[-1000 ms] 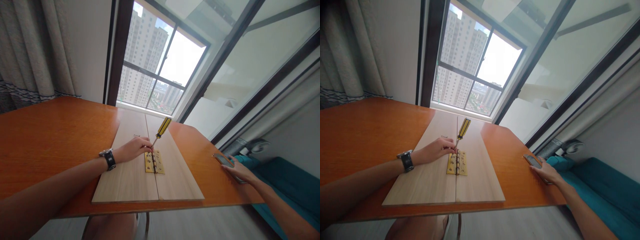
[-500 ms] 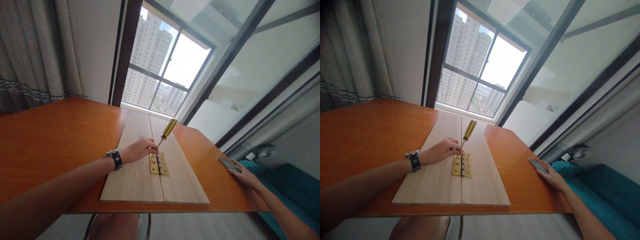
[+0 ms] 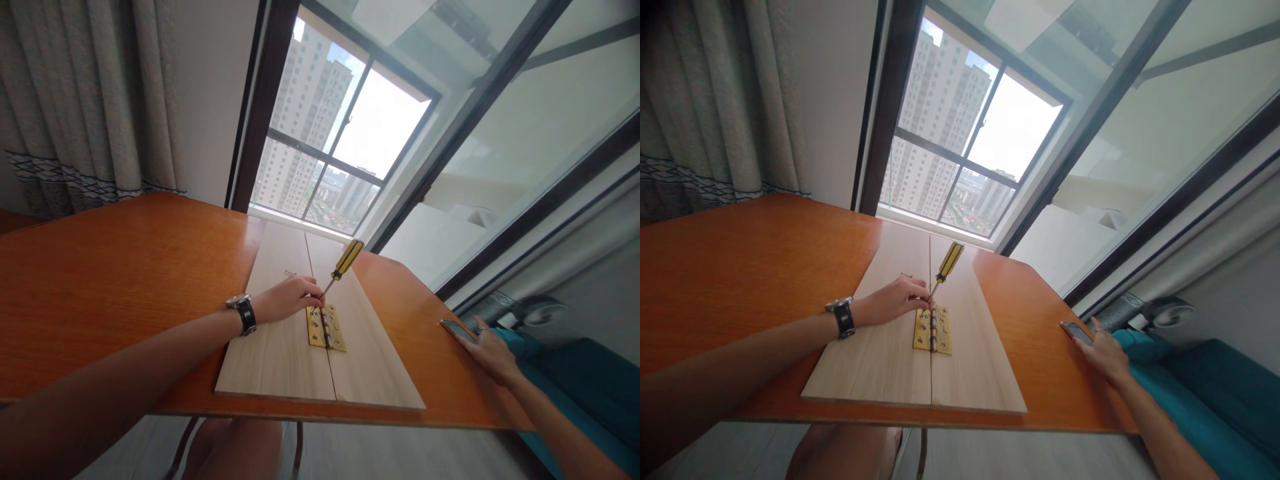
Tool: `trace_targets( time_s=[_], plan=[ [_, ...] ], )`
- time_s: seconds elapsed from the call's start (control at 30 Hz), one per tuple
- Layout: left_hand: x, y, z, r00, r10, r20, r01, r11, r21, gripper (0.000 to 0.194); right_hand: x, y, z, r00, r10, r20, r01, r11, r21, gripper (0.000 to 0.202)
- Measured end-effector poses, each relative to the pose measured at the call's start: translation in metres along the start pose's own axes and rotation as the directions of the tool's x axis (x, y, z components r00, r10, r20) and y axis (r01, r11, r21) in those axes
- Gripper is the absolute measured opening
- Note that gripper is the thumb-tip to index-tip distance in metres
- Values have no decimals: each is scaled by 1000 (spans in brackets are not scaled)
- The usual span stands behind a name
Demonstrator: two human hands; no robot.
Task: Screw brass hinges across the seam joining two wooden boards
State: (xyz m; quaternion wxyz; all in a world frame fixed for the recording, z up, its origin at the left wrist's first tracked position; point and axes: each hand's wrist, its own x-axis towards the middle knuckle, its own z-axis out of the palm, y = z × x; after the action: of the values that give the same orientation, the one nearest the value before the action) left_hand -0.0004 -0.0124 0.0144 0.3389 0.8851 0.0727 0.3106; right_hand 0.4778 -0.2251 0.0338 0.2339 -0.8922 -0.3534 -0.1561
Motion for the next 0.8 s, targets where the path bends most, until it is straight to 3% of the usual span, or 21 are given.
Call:
trace_targets(
  time_s=[0.03, 0.13, 0.17, 0.23, 0.3, 0.37, 0.47, 0.57, 0.63, 0.73, 0.8],
  plan=[
    [0, 0, 0, 1000, 7, 1, -7, 1000, -2, 19, -1, -21, 1, 999, -16, 31, 13, 996, 85, 81],
    [-1, -1, 0, 1000, 13, 1, -13, 1000, 0, 20, -11, -103, 6, 970, -200, 142, 141, 928, 346, 60],
    [-1, -1, 0, 1000, 11, 1, -11, 1000, 4, 20, -18, -135, 7, 928, -321, 187, 154, 792, 591, 58],
    [0, -1, -1, 1000, 8, 3, -9, 1000, 14, 20, -38, -199, 6, 833, -520, 190, 111, 493, 863, 54],
    [0, -1, -2, 1000, 10, 14, -11, 1000, 18, 21, -59, -253, 2, 754, -638, 157, 41, 285, 958, 52],
    [0, -1, -2, 1000, 13, 25, -14, 1000, 11, 22, -78, -291, -2, 701, -705, 105, 0, 147, 989, 56],
    [1, -2, -2, 1000, 6, 26, -6, 1000, 8, 23, -96, -316, -3, 673, -738, 46, -14, 49, 999, 59],
    [1, -2, -1, 1000, -10, 20, 9, 1000, 14, 21, -104, -318, -1, 682, -732, 1, -20, -17, 1000, 52],
    [1, -1, -1, 1000, -13, 25, 13, 1000, 12, 20, -107, -315, -1, 676, -736, 27, -47, -7, 999, 44],
    [1, -1, -1, 1000, -9, 24, 9, 1000, 3, 20, -107, -311, 1, 591, -801, 93, -75, 60, 995, 39],
    [1, -1, -1, 999, -12, 31, 12, 1000, -15, 20, -105, -311, 6, 575, -810, 118, -80, 87, 993, 36]
  ],
)
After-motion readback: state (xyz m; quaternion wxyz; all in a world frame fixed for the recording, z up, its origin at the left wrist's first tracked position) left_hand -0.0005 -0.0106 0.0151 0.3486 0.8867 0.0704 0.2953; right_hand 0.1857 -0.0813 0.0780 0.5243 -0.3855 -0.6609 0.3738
